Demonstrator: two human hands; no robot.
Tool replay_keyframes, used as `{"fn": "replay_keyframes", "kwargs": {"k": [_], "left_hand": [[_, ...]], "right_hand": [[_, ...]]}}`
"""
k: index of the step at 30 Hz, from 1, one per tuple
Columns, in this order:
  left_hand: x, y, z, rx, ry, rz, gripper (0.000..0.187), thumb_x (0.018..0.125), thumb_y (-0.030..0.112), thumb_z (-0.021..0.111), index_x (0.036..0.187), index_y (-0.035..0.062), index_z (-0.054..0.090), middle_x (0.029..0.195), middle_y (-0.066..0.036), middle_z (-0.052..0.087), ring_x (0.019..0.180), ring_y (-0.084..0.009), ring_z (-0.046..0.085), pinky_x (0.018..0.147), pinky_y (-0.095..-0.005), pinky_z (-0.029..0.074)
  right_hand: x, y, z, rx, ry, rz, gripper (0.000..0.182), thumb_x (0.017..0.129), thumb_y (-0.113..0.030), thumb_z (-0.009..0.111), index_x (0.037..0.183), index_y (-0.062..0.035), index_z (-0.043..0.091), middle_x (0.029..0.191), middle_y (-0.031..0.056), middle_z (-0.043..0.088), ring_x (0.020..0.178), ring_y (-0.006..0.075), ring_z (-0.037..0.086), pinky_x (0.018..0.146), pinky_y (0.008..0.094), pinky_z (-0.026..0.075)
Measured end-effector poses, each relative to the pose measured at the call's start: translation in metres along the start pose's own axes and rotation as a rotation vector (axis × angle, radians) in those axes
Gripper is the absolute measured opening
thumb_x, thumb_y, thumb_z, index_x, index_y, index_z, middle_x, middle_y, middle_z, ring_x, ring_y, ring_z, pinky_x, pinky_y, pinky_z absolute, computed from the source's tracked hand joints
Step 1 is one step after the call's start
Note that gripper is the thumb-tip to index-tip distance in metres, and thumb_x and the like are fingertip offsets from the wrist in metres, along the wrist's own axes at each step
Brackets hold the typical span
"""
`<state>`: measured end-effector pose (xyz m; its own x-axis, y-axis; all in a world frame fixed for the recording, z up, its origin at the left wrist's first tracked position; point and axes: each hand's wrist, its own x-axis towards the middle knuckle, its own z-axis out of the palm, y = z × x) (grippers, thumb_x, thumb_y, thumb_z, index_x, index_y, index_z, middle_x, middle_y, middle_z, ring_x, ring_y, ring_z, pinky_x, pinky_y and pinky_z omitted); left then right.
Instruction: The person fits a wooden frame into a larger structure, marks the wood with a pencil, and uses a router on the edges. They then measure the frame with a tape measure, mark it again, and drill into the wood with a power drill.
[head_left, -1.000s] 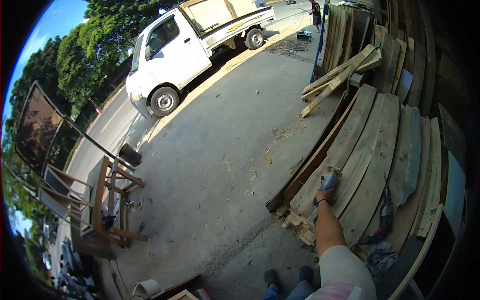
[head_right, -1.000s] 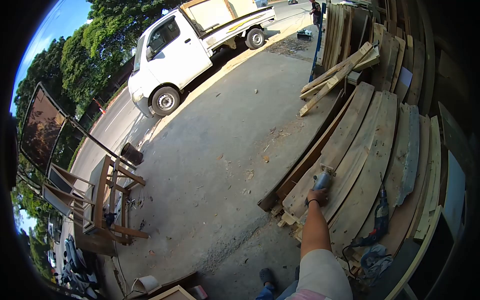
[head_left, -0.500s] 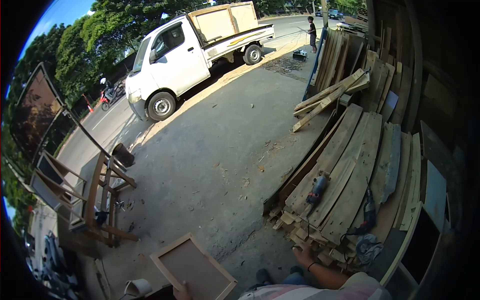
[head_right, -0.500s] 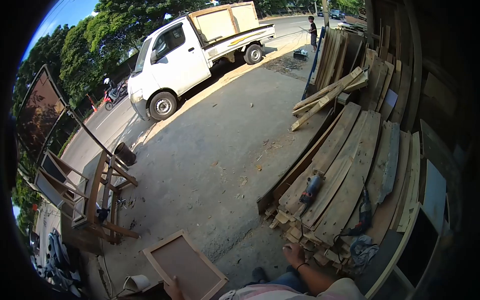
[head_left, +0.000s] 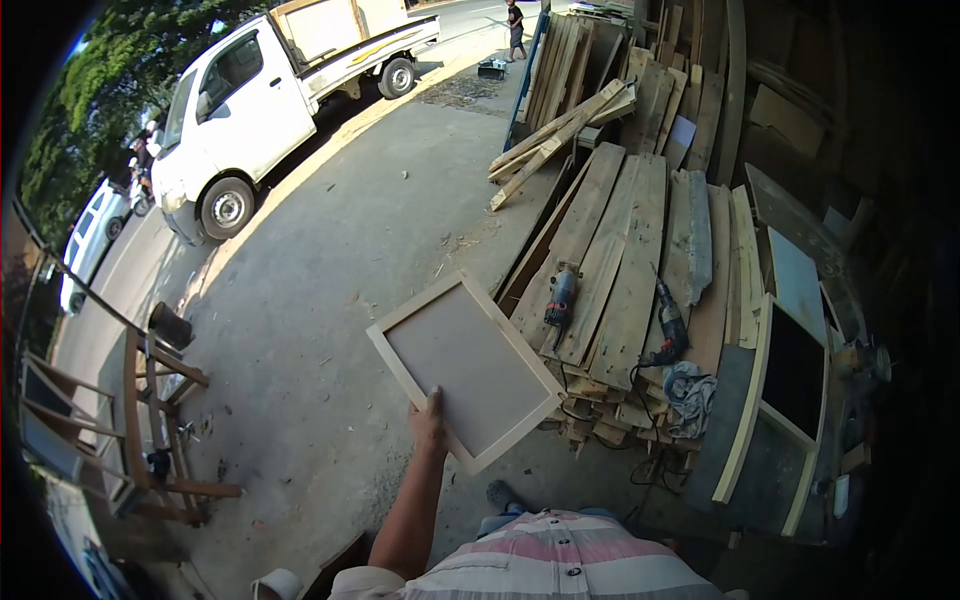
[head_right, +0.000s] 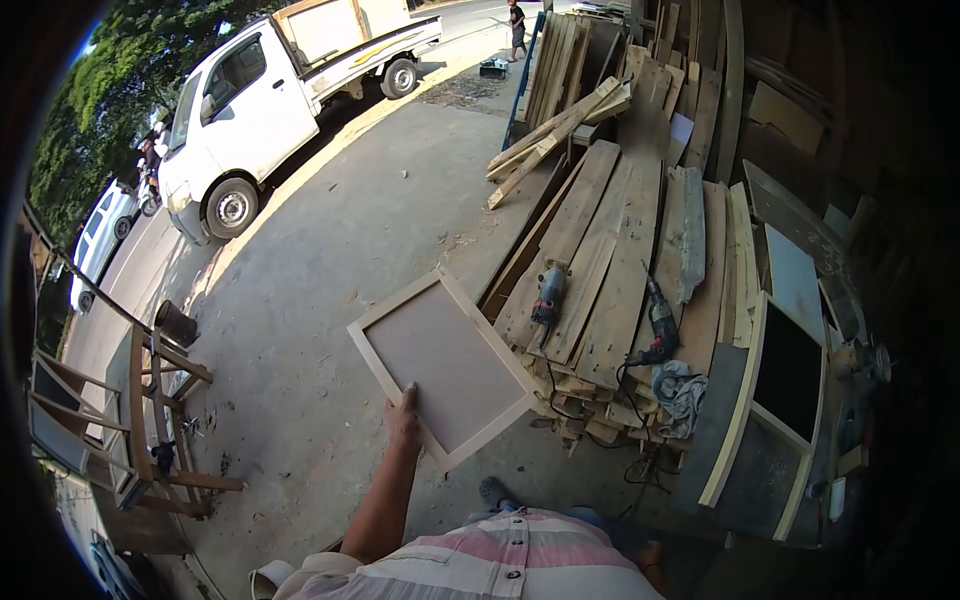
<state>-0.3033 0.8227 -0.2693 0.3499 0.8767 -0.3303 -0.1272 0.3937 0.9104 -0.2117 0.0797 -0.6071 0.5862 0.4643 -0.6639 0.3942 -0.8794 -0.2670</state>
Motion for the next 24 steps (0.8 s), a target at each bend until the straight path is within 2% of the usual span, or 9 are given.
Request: {"fn": "replay_keyframes", "kwargs": {"k": [6, 9, 10, 12, 13, 14, 16, 20, 24], "left_hand": [[-0.055, -0.022, 0.090, -0.094, -0.362, -0.115, 0.044, 0.089, 0.024, 0.074, 0.121, -0.0022, 0.057, 0.104, -0.010, 0.067, 0.088, -0.0199, 0.066, 0.078, -0.0366, 0.056], [-0.091, -0.061, 0.132, -0.042, -0.482, -0.118, 0.043, 0.090, 0.023, 0.073, 0.120, -0.0035, 0.057, 0.106, -0.011, 0.067, 0.088, -0.0200, 0.066, 0.079, -0.0365, 0.056], [-0.117, -0.060, 0.150, -0.018, -0.542, -0.127, 0.043, 0.090, 0.022, 0.073, 0.120, -0.0037, 0.057, 0.106, -0.012, 0.067, 0.087, -0.0201, 0.067, 0.080, -0.0355, 0.056], [-0.164, -0.077, 0.179, 0.085, -0.631, -0.153, 0.044, 0.089, 0.025, 0.073, 0.120, -0.0019, 0.058, 0.104, -0.011, 0.068, 0.086, -0.0195, 0.067, 0.077, -0.0357, 0.057], [-0.187, -0.090, 0.191, 0.115, -0.682, -0.175, 0.044, 0.089, 0.026, 0.074, 0.119, -0.0022, 0.058, 0.102, -0.010, 0.068, 0.084, -0.0192, 0.067, 0.077, -0.0354, 0.057], [-0.212, -0.102, 0.204, 0.147, -0.707, -0.165, 0.043, 0.089, 0.027, 0.074, 0.117, -0.0025, 0.059, 0.099, -0.010, 0.068, 0.082, -0.0187, 0.067, 0.076, -0.0343, 0.057], [-0.264, -0.120, 0.225, 0.204, -0.785, -0.206, 0.041, 0.090, 0.027, 0.073, 0.116, -0.0021, 0.060, 0.097, -0.010, 0.069, 0.080, -0.0185, 0.067, 0.075, -0.0331, 0.057], [-0.351, -0.162, 0.261, 0.285, -0.917, -0.293, 0.041, 0.092, 0.028, 0.070, 0.117, -0.0022, 0.059, 0.099, -0.011, 0.069, 0.084, -0.0199, 0.068, 0.077, -0.0342, 0.057], [-0.428, -0.195, 0.297, 0.307, -1.030, -0.407, 0.044, 0.094, 0.029, 0.067, 0.121, -0.0024, 0.057, 0.105, -0.013, 0.068, 0.091, -0.0230, 0.069, 0.082, -0.0377, 0.058]], "right_hand": [[-0.044, 0.026, 0.055, 0.810, 0.093, 0.255, 0.027, 0.094, -0.027, 0.065, 0.091, -0.0009, 0.070, 0.084, 0.0097, 0.069, 0.081, 0.0225, 0.068, 0.066, 0.0401, 0.056], [-0.107, 0.000, 0.141, 1.278, 0.153, 0.437, 0.026, 0.095, -0.026, 0.063, 0.091, -0.0010, 0.070, 0.083, 0.0107, 0.068, 0.080, 0.0235, 0.069, 0.065, 0.0404, 0.056], [-0.146, -0.012, 0.157, 1.317, 0.178, 0.473, 0.026, 0.095, -0.026, 0.063, 0.091, -0.0010, 0.070, 0.083, 0.0107, 0.068, 0.080, 0.0235, 0.069, 0.065, 0.0404, 0.056], [-0.191, 0.005, 0.113, 1.513, 0.464, 0.600, 0.022, 0.093, -0.018, 0.063, 0.109, -0.0029, 0.064, 0.089, 0.0127, 0.067, 0.077, 0.0258, 0.069, 0.061, 0.0411, 0.057], [-0.214, 0.015, 0.069, 1.596, 0.611, 0.663, 0.028, 0.093, -0.014, 0.064, 0.118, -0.0039, 0.060, 0.092, 0.0138, 0.066, 0.075, 0.0269, 0.069, 0.059, 0.0414, 0.057], [-0.251, 0.011, 0.065, 1.667, 0.759, 0.724, 0.037, 0.092, -0.010, 0.064, 0.127, -0.0048, 0.057, 0.095, 0.0148, 0.065, 0.073, 0.0281, 0.068, 0.057, 0.0417, 0.058], [-0.279, 0.018, 0.031, 1.771, 0.674, 0.674, 0.043, 0.093, -0.010, 0.062, 0.134, -0.0083, 0.048, 0.111, 0.0143, 0.062, 0.079, 0.0310, 0.068, 0.063, 0.0431, 0.058], [-0.303, 0.038, -0.024, 1.815, 0.705, 0.431, 0.042, 0.095, -0.018, 0.064, 0.132, -0.0063, 0.050, 0.111, 0.0114, 0.064, 0.083, 0.0243, 0.069, 0.068, 0.0391, 0.058], [-0.327, 0.025, -0.113, 1.749, 0.623, 0.108, 0.055, 0.092, -0.022, 0.070, 0.139, -0.0054, 0.047, 0.125, 0.0107, 0.061, 0.105, 0.0215, 0.065, 0.085, 0.0338, 0.054]]}}
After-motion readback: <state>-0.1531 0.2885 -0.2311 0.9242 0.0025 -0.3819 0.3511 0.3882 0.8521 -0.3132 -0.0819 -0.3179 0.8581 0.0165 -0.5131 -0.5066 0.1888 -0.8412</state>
